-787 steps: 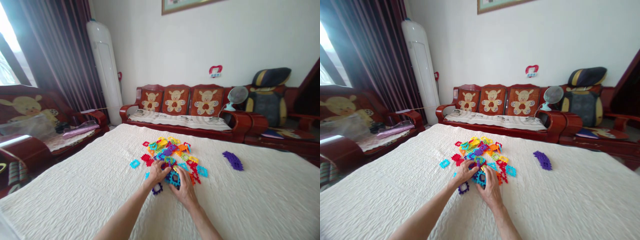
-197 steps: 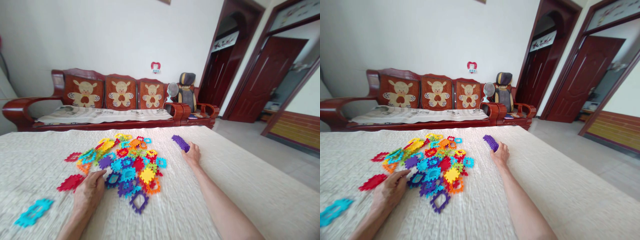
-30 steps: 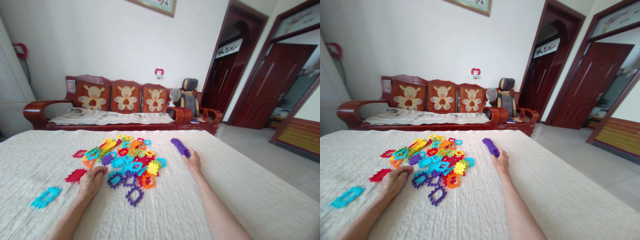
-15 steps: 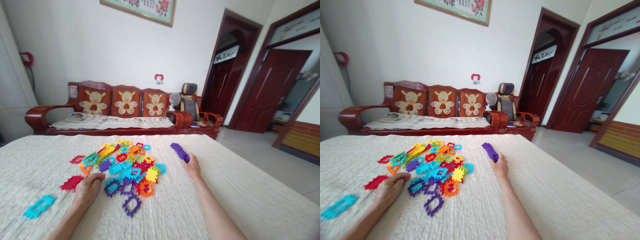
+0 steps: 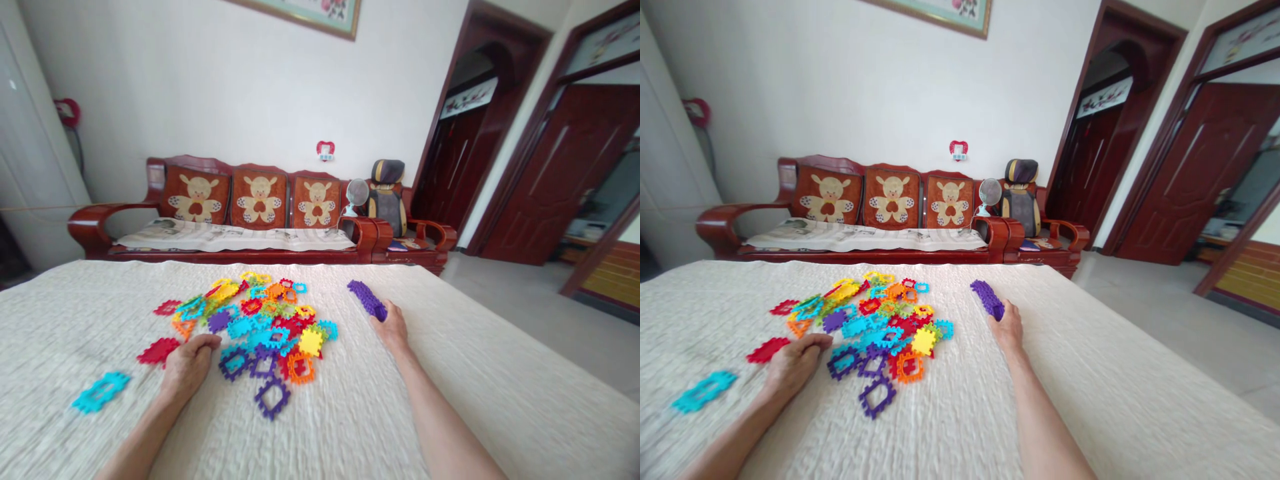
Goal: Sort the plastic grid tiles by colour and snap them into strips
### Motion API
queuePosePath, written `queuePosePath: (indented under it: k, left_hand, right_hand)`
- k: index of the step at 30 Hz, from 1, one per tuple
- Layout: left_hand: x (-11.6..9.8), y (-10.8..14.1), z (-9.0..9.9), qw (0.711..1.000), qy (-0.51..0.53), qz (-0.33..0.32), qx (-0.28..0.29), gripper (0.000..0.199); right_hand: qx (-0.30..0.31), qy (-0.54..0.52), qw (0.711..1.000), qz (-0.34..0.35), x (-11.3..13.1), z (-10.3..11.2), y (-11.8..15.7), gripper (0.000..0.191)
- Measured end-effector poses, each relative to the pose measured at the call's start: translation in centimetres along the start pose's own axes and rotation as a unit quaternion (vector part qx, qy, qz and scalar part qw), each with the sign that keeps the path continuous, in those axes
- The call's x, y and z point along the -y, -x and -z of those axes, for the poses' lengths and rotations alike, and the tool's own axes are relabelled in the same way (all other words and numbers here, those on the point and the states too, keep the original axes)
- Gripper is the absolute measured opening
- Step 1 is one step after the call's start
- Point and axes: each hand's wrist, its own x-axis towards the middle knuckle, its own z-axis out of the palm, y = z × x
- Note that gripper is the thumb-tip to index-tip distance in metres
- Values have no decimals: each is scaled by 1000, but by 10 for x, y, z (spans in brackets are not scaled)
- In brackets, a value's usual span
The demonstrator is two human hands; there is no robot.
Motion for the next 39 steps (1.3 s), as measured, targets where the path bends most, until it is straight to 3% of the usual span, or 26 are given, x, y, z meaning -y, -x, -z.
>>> queuePosePath:
  k: [8, 14, 18, 23, 26, 30, 39]
  left_hand:
    - [-15, 7, 2, 1000, -12, -9, 5, 31]
    - [-19, 8, 3, 1000, 2, -8, 0, 32]
    - [-20, 8, 2, 1000, 13, -13, 1, 32]
    - [-22, 8, 2, 1000, 12, 0, 4, 32]
    - [-24, 9, 3, 1000, 8, -3, 5, 32]
    - [-25, 9, 4, 1000, 4, -8, 6, 33]
    - [-13, 3, 1, 1000, -10, -7, 3, 29]
  right_hand:
    - [42, 23, 999, -8, -2, -2, -4, 60]
    - [-53, -2, 996, 69, 13, 4, -1, 54]
    - [-56, -84, 974, 204, 60, 7, 13, 35]
    - [95, -192, 896, 388, 151, 5, 66, 20]
    - [154, -188, 857, 454, 187, 3, 98, 21]
    - [194, -142, 854, 461, 201, -6, 118, 27]
    - [174, -144, 875, 428, 194, -20, 122, 19]
